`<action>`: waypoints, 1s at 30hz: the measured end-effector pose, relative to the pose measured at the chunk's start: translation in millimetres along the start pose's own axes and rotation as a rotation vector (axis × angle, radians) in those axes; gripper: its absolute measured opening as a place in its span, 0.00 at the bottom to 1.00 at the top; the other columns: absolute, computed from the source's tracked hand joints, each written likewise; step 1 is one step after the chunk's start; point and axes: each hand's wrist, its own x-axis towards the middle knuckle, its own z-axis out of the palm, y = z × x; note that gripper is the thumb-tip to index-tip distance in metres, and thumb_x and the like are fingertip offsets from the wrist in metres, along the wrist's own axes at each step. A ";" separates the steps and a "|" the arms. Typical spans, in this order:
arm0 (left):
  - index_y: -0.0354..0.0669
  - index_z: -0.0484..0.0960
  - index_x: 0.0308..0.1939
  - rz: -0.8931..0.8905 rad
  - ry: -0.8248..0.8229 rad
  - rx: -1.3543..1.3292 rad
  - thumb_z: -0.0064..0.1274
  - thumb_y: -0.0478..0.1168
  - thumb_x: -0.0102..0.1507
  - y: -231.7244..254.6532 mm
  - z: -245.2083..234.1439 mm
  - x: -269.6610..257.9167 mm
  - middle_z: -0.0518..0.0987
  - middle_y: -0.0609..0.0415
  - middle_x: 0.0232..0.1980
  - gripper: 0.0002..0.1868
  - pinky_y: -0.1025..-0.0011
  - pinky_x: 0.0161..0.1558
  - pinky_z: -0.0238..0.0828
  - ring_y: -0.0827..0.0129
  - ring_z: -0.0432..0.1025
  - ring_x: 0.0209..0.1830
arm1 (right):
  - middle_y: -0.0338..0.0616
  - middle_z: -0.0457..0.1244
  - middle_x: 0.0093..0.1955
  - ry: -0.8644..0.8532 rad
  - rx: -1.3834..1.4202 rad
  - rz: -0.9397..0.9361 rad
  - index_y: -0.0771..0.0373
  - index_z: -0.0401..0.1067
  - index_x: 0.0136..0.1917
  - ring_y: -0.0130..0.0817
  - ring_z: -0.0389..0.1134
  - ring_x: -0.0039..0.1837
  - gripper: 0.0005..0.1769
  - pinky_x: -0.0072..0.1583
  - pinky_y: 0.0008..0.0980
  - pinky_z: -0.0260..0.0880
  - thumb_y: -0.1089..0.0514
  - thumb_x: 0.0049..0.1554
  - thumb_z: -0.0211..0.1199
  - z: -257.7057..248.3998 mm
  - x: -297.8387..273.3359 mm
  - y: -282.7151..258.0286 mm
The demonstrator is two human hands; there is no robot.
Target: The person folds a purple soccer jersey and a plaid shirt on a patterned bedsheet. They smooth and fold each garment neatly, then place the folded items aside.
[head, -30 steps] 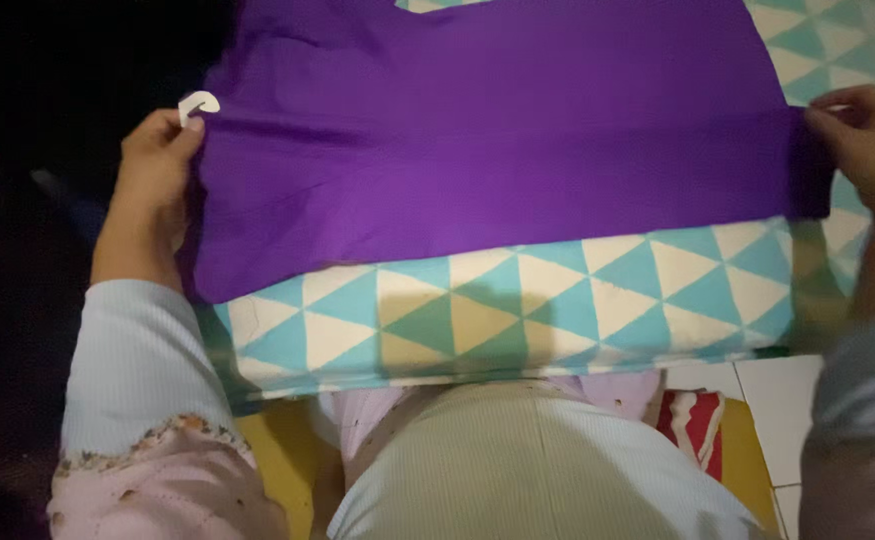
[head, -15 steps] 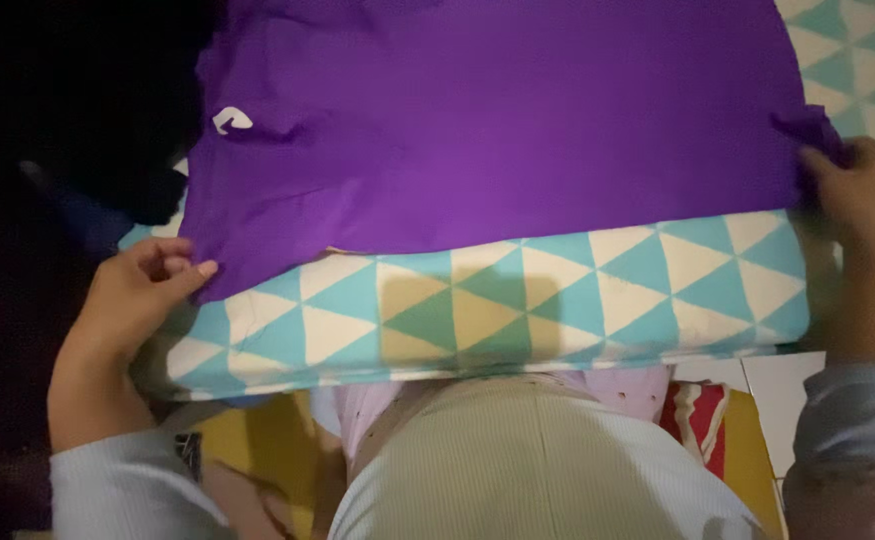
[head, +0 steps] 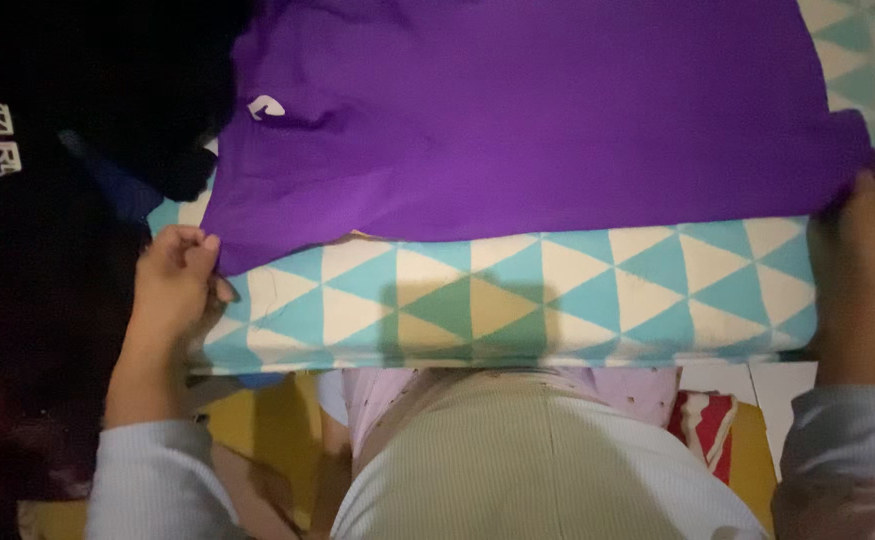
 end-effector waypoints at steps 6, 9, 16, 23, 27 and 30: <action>0.35 0.79 0.52 0.308 0.061 0.212 0.55 0.37 0.72 -10.7 -19.1 17.7 0.79 0.53 0.41 0.08 0.76 0.35 0.70 0.77 0.72 0.36 | 0.66 0.64 0.70 0.008 -0.221 0.037 0.77 0.63 0.72 0.50 0.71 0.70 0.20 0.69 0.46 0.71 0.64 0.69 0.55 -11.7 22.5 -1.8; 0.35 0.81 0.51 0.260 0.069 0.276 0.58 0.37 0.71 -10.2 -19.4 15.1 0.80 0.51 0.42 0.09 0.75 0.37 0.69 0.74 0.72 0.37 | 0.66 0.64 0.70 0.009 -0.262 0.043 0.76 0.64 0.72 0.51 0.71 0.69 0.21 0.69 0.47 0.70 0.63 0.69 0.55 -18.2 23.7 -3.5; 0.32 0.79 0.53 0.249 0.065 0.132 0.62 0.35 0.65 -20.5 -21.9 -16.4 0.78 0.56 0.40 0.15 0.78 0.38 0.71 0.77 0.71 0.36 | 0.65 0.64 0.69 -0.035 -0.338 0.068 0.75 0.65 0.71 0.51 0.71 0.68 0.21 0.68 0.47 0.70 0.60 0.69 0.57 4.9 22.8 5.7; 0.33 0.79 0.56 0.218 0.016 0.185 0.66 0.37 0.58 -31.6 -21.3 -31.0 0.81 0.56 0.40 0.23 0.77 0.38 0.73 0.78 0.72 0.36 | 0.65 0.65 0.68 -0.067 -0.410 0.081 0.74 0.66 0.71 0.52 0.70 0.67 0.22 0.67 0.48 0.70 0.57 0.69 0.58 26.0 18.3 13.4; 0.37 0.83 0.42 0.085 0.003 0.204 0.61 0.43 0.65 -20.9 -15.1 -14.6 0.81 0.58 0.32 0.11 0.76 0.31 0.68 0.77 0.71 0.29 | 0.64 0.65 0.67 -0.062 -0.464 0.079 0.73 0.67 0.71 0.53 0.70 0.67 0.23 0.66 0.49 0.70 0.56 0.69 0.59 22.5 20.2 4.5; 0.36 0.80 0.32 0.054 -0.005 0.189 0.58 0.46 0.69 -14.6 -11.8 -8.8 0.78 0.58 0.26 0.17 0.74 0.27 0.64 0.75 0.68 0.24 | 0.64 0.65 0.67 -0.056 -0.505 0.083 0.73 0.68 0.71 0.53 0.70 0.66 0.23 0.66 0.49 0.70 0.55 0.68 0.60 17.0 16.0 0.4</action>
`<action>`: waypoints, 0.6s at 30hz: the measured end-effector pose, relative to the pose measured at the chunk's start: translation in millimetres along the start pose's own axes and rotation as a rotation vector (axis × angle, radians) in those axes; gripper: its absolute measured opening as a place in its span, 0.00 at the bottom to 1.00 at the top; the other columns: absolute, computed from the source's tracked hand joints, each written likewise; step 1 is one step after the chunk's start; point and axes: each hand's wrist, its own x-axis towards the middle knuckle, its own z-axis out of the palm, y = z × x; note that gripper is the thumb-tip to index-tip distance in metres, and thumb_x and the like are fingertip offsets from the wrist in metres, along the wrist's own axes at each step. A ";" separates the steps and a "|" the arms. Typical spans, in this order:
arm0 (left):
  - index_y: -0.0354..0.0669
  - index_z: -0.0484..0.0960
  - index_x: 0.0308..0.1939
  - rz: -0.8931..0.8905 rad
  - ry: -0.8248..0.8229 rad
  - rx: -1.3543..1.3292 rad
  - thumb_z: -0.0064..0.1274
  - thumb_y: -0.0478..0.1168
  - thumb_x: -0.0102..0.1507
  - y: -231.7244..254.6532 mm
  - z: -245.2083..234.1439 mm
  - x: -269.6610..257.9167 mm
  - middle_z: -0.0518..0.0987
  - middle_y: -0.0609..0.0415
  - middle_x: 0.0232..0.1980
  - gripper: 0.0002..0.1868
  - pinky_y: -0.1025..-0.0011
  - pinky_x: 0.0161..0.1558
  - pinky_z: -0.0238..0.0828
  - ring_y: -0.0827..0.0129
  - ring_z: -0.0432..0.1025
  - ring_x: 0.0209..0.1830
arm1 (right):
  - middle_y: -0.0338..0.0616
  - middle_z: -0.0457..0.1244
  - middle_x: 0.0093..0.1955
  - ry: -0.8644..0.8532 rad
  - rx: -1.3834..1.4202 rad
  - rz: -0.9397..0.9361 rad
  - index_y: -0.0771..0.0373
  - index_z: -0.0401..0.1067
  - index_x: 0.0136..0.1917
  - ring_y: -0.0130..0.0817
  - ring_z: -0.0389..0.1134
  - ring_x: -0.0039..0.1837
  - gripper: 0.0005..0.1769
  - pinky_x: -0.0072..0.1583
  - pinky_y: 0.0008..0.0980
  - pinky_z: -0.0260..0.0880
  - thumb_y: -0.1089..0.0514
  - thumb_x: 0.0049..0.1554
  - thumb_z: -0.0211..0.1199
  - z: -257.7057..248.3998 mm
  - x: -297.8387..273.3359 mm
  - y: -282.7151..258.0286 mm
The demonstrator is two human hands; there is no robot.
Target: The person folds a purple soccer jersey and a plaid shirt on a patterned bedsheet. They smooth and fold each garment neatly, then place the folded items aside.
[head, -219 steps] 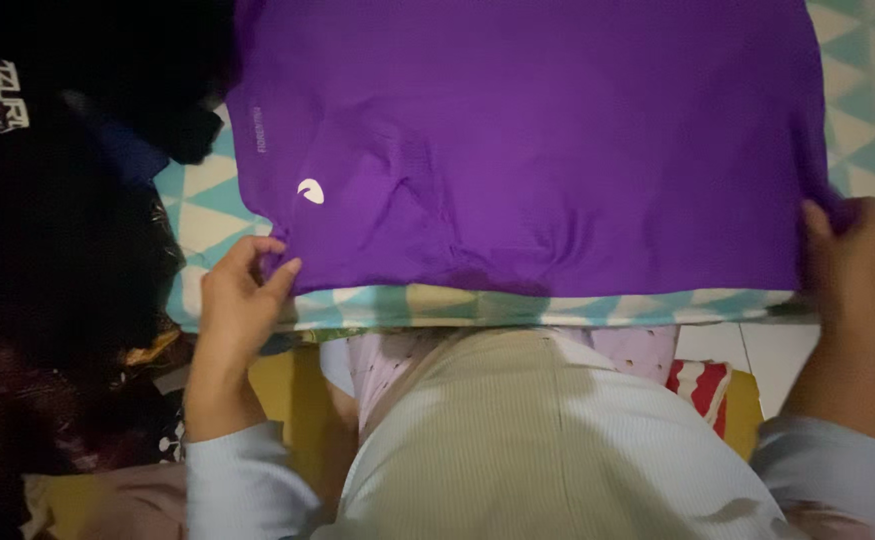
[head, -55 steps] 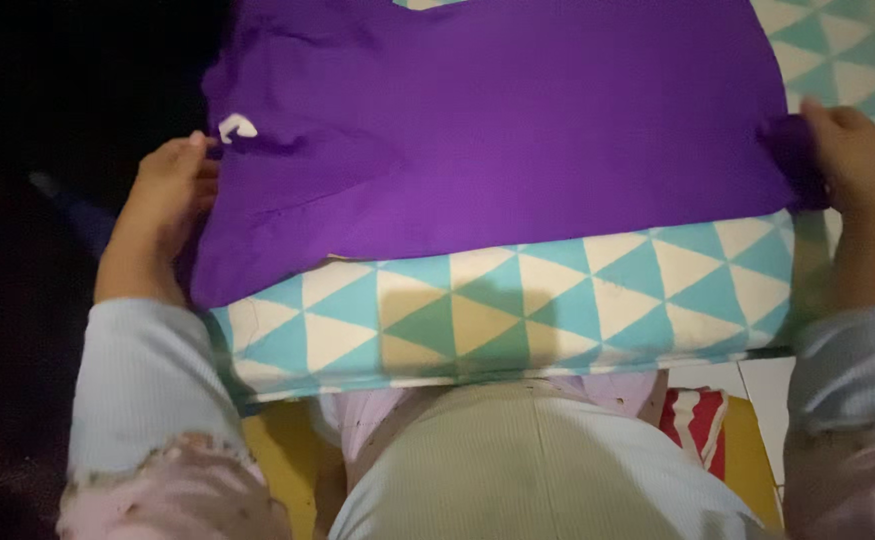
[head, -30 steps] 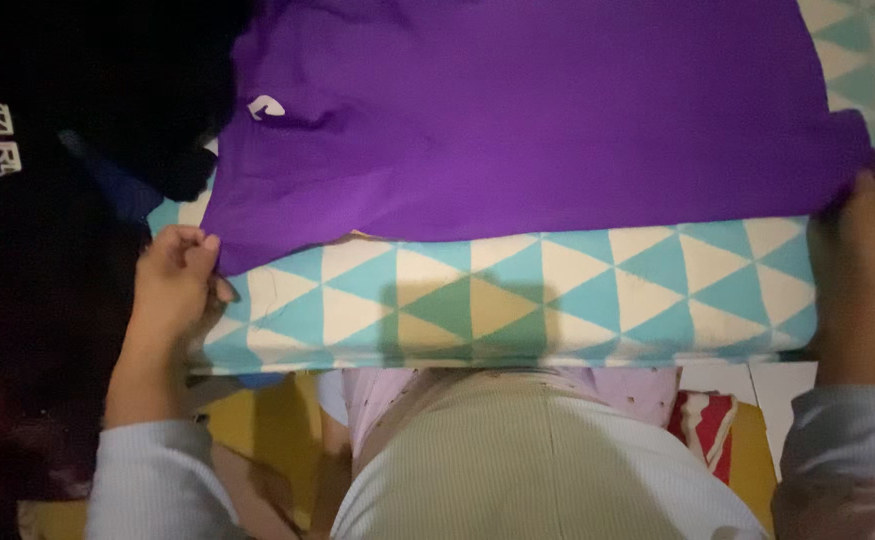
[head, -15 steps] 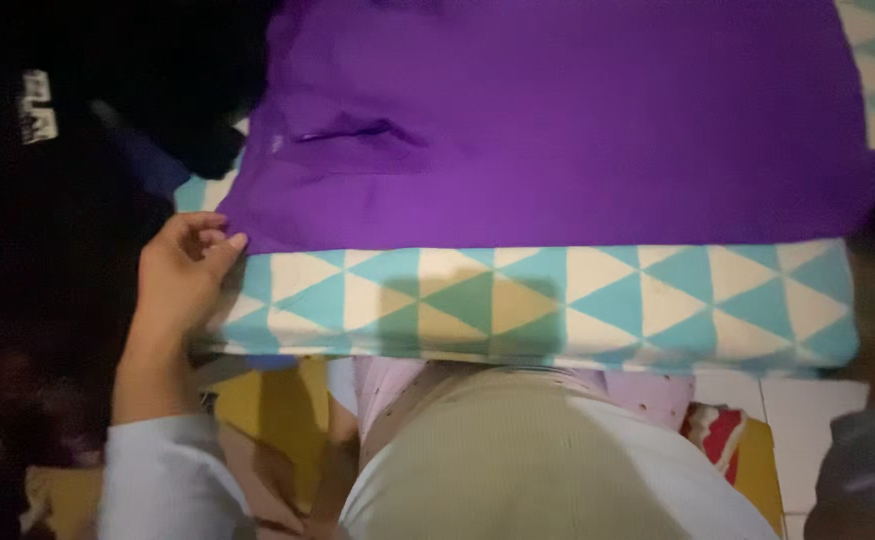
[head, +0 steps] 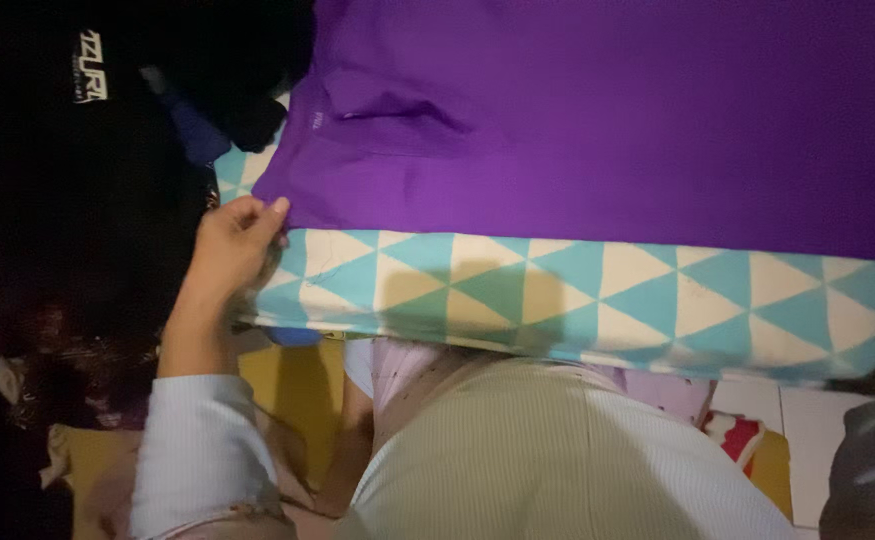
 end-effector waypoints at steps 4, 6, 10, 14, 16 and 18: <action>0.38 0.77 0.30 0.009 0.043 -0.073 0.62 0.43 0.67 7.5 -11.6 -2.8 0.74 0.59 0.25 0.16 0.74 0.24 0.60 0.76 0.65 0.22 | 0.64 0.65 0.67 0.009 -0.040 0.016 0.72 0.68 0.70 0.54 0.70 0.66 0.24 0.65 0.49 0.70 0.53 0.68 0.61 -6.4 -12.1 -1.8; 0.39 0.78 0.30 0.007 0.063 -0.071 0.64 0.40 0.64 9.1 -23.9 -12.1 0.75 0.61 0.26 0.13 0.76 0.26 0.63 0.79 0.66 0.24 | 0.63 0.65 0.66 0.005 -0.061 0.016 0.72 0.69 0.70 0.54 0.70 0.66 0.24 0.65 0.50 0.70 0.53 0.68 0.61 -7.4 -15.6 -4.2; 0.38 0.79 0.29 -0.002 0.044 0.031 0.65 0.40 0.61 10.3 -38.7 -38.3 0.78 0.59 0.27 0.12 0.75 0.27 0.66 0.78 0.69 0.25 | 0.63 0.66 0.66 -0.016 -0.110 0.005 0.72 0.69 0.70 0.54 0.70 0.65 0.25 0.64 0.50 0.70 0.51 0.68 0.62 -3.8 -13.3 -7.7; 0.37 0.82 0.29 0.052 0.020 0.371 0.67 0.42 0.59 10.8 -27.5 -59.9 0.78 0.52 0.26 0.13 0.70 0.30 0.69 0.71 0.70 0.26 | 0.63 0.66 0.65 -0.032 -0.181 -0.004 0.71 0.70 0.70 0.55 0.70 0.65 0.26 0.64 0.50 0.69 0.49 0.68 0.63 -3.9 -13.5 -6.2; 0.35 0.82 0.30 0.027 0.025 0.468 0.68 0.43 0.58 13.6 -22.2 -64.4 0.79 0.49 0.26 0.15 0.67 0.31 0.71 0.65 0.72 0.25 | 0.63 0.66 0.65 -0.040 -0.242 -0.010 0.71 0.70 0.70 0.55 0.69 0.64 0.26 0.63 0.51 0.69 0.49 0.68 0.64 -4.4 -15.9 -12.4; 0.35 0.81 0.36 0.049 0.078 0.512 0.69 0.43 0.58 20.1 -20.4 -66.5 0.80 0.47 0.29 0.15 0.65 0.32 0.72 0.62 0.74 0.26 | 0.62 0.66 0.65 -0.056 -0.336 -0.024 0.70 0.71 0.70 0.55 0.69 0.64 0.26 0.63 0.51 0.69 0.48 0.68 0.64 -1.8 -17.9 -28.9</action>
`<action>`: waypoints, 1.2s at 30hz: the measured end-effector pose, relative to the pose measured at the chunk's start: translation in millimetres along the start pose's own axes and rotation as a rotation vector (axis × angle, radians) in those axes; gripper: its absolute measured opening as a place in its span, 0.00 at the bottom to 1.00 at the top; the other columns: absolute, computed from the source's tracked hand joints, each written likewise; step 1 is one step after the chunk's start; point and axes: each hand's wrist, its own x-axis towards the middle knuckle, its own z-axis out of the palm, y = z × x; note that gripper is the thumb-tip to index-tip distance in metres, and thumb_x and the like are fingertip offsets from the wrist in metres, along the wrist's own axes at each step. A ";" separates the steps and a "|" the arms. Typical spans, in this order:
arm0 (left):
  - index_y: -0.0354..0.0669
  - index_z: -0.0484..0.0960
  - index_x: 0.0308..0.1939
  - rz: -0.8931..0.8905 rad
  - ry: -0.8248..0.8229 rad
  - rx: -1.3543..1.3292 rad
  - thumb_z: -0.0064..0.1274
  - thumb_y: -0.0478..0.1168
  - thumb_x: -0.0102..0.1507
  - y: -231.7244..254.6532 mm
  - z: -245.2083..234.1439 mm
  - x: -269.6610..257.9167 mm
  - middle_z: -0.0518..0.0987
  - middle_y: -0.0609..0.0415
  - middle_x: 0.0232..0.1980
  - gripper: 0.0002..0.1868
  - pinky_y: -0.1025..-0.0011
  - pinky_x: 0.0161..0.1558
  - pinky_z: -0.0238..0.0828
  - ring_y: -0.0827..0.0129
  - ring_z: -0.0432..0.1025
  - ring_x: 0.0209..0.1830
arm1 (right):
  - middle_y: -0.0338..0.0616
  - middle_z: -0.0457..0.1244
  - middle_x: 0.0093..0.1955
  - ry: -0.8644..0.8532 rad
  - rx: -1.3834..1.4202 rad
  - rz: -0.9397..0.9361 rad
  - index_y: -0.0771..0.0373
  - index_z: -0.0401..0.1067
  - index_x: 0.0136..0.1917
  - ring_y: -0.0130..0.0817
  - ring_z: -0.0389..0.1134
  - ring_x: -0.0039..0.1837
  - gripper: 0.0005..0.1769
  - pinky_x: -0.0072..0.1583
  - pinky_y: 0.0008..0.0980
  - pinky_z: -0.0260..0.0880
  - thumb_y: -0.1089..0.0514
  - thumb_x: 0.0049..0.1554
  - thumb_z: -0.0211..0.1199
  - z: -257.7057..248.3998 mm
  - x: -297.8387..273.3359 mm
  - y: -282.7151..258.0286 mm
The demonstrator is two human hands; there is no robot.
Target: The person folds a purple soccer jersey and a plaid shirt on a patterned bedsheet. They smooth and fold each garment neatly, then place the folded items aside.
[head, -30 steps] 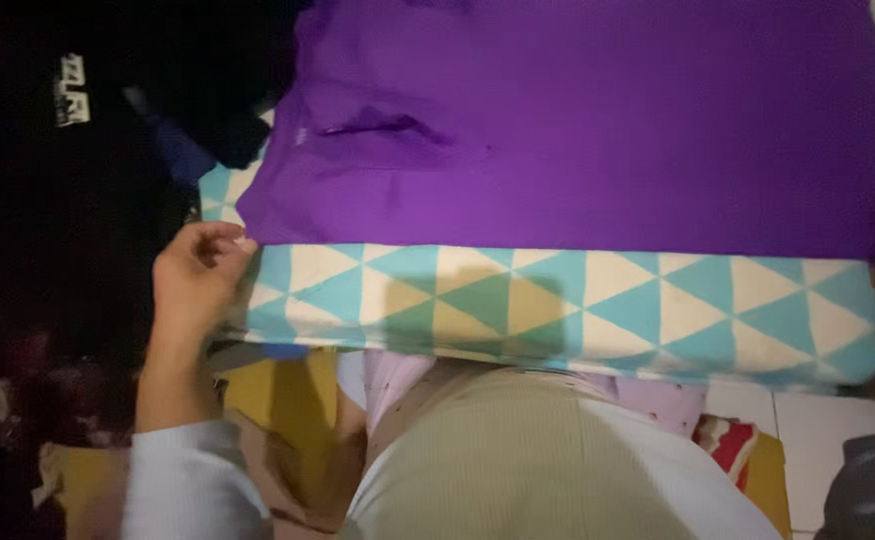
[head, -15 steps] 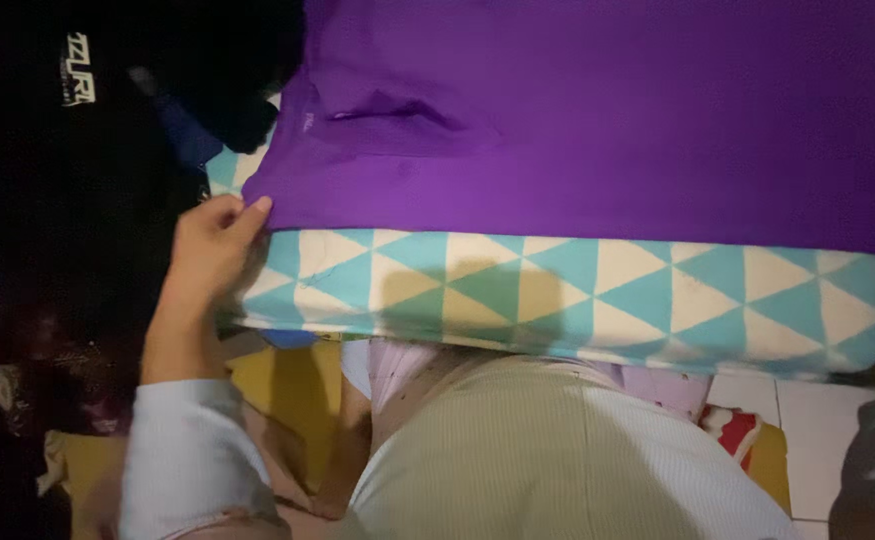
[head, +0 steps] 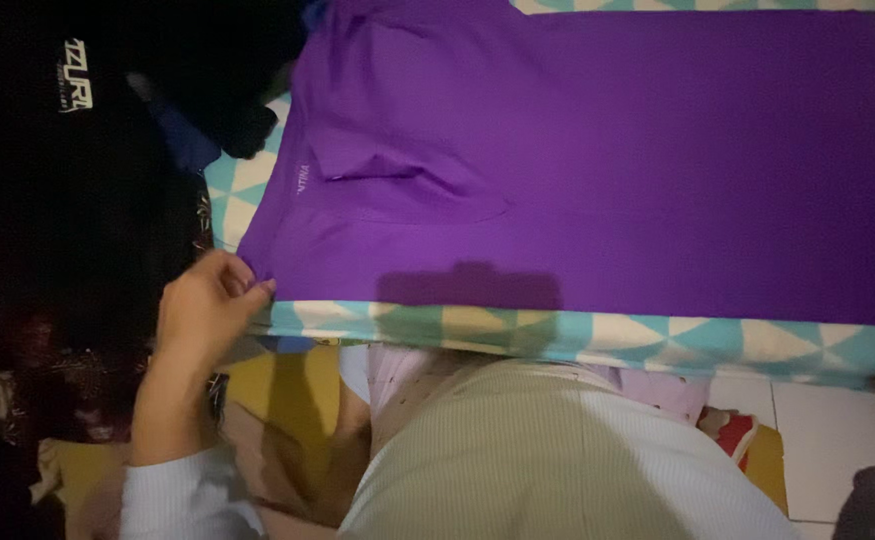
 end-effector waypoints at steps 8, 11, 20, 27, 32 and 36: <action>0.38 0.82 0.46 0.757 0.426 -0.165 0.59 0.29 0.63 62.2 27.6 17.0 0.81 0.45 0.48 0.08 0.61 0.52 0.74 0.53 0.77 0.49 | 0.62 0.67 0.64 -0.137 -0.263 -0.511 0.69 0.72 0.69 0.56 0.69 0.63 0.28 0.62 0.52 0.69 0.45 0.68 0.66 30.3 -38.0 -202.7; 0.36 0.84 0.49 0.968 0.321 -0.191 0.59 0.30 0.61 86.2 64.5 23.2 0.82 0.44 0.51 0.12 0.56 0.62 0.73 0.49 0.76 0.56 | 0.49 0.69 0.57 -0.616 0.061 -0.467 0.61 0.73 0.64 0.41 0.70 0.58 0.25 0.59 0.43 0.70 0.41 0.64 0.59 112.7 -51.6 -308.7; 0.35 0.77 0.63 0.934 0.031 -0.010 0.61 0.45 0.62 93.3 87.7 26.0 0.73 0.41 0.69 0.28 0.51 0.74 0.55 0.49 0.63 0.75 | 0.53 0.65 0.61 -0.712 0.446 -0.597 0.68 0.67 0.65 0.42 0.66 0.63 0.36 0.64 0.37 0.66 0.57 0.46 0.78 267.8 -79.0 -418.8; 0.39 0.76 0.65 0.870 0.012 0.069 0.58 0.50 0.63 99.1 86.2 26.3 0.70 0.41 0.72 0.30 0.50 0.72 0.51 0.49 0.59 0.76 | 0.51 0.64 0.60 -0.246 0.594 -0.310 0.66 0.65 0.61 0.40 0.66 0.62 0.30 0.63 0.36 0.70 0.66 0.47 0.72 248.9 -11.0 -364.1; 0.38 0.78 0.62 0.835 0.143 0.034 0.56 0.49 0.65 105.8 81.7 38.1 0.74 0.39 0.67 0.26 0.49 0.67 0.59 0.47 0.67 0.70 | 0.58 0.62 0.62 -0.379 0.377 -0.427 0.69 0.61 0.66 0.48 0.65 0.65 0.36 0.65 0.42 0.66 0.52 0.55 0.76 239.3 -31.6 -350.2; 0.37 0.84 0.49 0.562 0.224 -0.103 0.53 0.46 0.69 111.2 72.3 85.6 0.81 0.41 0.53 0.15 0.51 0.58 0.68 0.44 0.73 0.55 | 0.63 0.62 0.65 -0.224 0.229 -0.599 0.70 0.63 0.67 0.59 0.65 0.66 0.35 0.65 0.49 0.65 0.55 0.52 0.75 225.4 -63.8 -368.1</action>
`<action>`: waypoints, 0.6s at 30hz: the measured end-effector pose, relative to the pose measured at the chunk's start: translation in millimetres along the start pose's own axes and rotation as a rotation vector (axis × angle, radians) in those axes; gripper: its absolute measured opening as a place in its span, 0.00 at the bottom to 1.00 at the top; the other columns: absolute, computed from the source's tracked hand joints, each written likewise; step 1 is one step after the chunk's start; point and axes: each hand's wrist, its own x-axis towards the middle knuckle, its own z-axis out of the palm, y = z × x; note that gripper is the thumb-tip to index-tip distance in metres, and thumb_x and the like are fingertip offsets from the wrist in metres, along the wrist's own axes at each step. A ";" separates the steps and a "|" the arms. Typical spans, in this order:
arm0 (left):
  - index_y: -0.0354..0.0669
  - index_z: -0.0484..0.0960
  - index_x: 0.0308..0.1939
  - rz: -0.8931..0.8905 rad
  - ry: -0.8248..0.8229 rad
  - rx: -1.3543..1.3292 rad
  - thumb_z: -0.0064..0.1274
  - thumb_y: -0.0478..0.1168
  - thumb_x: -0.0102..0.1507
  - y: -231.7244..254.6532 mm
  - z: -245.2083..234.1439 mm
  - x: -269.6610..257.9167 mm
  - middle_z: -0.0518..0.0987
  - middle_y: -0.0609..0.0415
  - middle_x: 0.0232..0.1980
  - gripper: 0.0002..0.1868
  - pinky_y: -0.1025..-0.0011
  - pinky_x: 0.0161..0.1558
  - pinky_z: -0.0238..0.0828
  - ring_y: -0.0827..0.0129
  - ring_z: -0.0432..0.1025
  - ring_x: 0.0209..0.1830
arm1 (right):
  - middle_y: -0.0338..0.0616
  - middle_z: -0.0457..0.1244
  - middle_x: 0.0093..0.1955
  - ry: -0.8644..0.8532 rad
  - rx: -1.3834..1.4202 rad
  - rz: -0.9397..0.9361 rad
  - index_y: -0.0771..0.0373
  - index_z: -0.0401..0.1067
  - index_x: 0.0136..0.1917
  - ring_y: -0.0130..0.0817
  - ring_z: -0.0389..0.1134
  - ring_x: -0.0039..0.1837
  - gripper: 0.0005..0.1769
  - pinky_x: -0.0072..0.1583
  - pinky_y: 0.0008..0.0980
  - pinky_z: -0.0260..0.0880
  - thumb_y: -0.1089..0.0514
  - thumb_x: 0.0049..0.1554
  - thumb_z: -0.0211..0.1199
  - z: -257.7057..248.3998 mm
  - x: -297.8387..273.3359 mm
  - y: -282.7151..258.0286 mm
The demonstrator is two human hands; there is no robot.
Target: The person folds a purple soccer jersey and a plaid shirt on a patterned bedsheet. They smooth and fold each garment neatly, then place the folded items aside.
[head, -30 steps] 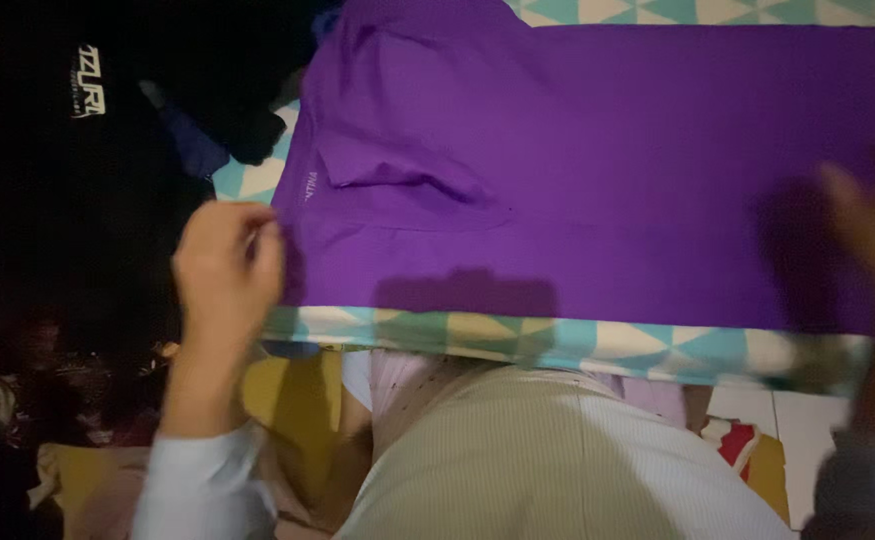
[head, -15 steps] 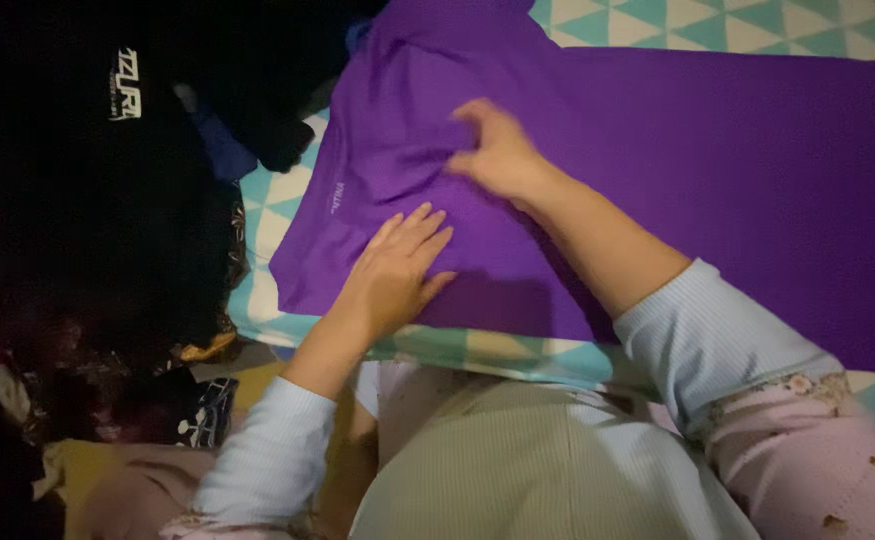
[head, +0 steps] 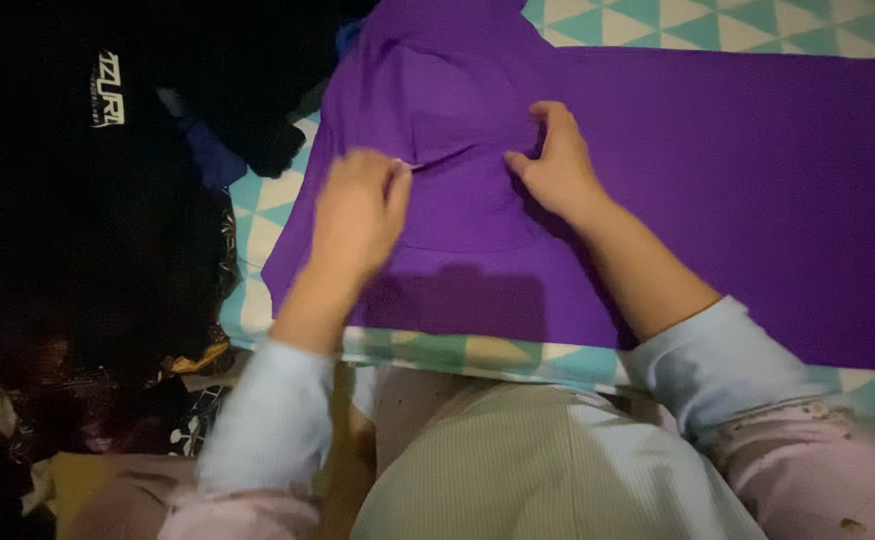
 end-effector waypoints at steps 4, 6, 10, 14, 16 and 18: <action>0.37 0.88 0.34 -0.193 -0.192 0.224 0.61 0.58 0.65 -31.4 21.5 71.8 0.82 0.38 0.41 0.25 0.48 0.47 0.69 0.41 0.74 0.43 | 0.65 0.61 0.64 0.184 -0.279 -0.355 0.69 0.64 0.63 0.64 0.64 0.64 0.30 0.63 0.53 0.64 0.59 0.51 0.72 -6.4 -23.3 -50.7; 0.37 0.88 0.32 -0.341 -0.458 0.150 0.65 0.64 0.60 -41.1 41.7 102.7 0.81 0.40 0.39 0.30 0.50 0.46 0.71 0.44 0.74 0.41 | 0.63 0.62 0.64 0.194 -0.330 -0.557 0.66 0.66 0.60 0.61 0.64 0.63 0.25 0.63 0.52 0.63 0.61 0.51 0.69 -16.0 -37.4 -73.7; 0.37 0.83 0.34 -0.254 -0.517 -0.116 0.68 0.49 0.54 -59.4 68.6 140.3 0.84 0.42 0.35 0.18 0.57 0.38 0.75 0.52 0.78 0.32 | 0.51 0.67 0.56 -0.653 -0.312 -0.398 0.60 0.73 0.53 0.51 0.68 0.61 0.10 0.65 0.48 0.66 0.54 0.62 0.64 -6.7 -56.7 -113.6; 0.38 0.79 0.37 -0.386 -0.311 -0.497 0.59 0.33 0.56 -67.2 77.2 165.8 0.81 0.42 0.33 0.08 0.56 0.33 0.75 0.52 0.78 0.30 | 0.56 0.62 0.70 -0.395 -0.137 -0.682 0.63 0.71 0.61 0.51 0.63 0.72 0.22 0.70 0.50 0.61 0.53 0.56 0.67 5.5 -72.1 -125.8; 0.38 0.79 0.39 -0.297 -0.056 -0.549 0.54 0.28 0.56 -63.6 76.8 163.6 0.81 0.43 0.34 0.08 0.57 0.35 0.77 0.53 0.80 0.32 | 0.58 0.60 0.72 -0.417 -0.184 -0.663 0.63 0.70 0.62 0.53 0.59 0.75 0.30 0.72 0.57 0.55 0.47 0.51 0.68 9.6 -73.4 -125.1; 0.38 0.81 0.39 -0.018 0.248 -0.333 0.54 0.28 0.59 -53.4 78.0 148.1 0.84 0.44 0.37 0.06 0.60 0.41 0.78 0.53 0.82 0.38 | 0.60 0.55 0.75 -0.466 -0.203 -0.614 0.63 0.67 0.67 0.55 0.54 0.77 0.34 0.71 0.61 0.51 0.44 0.52 0.67 11.4 -74.6 -122.5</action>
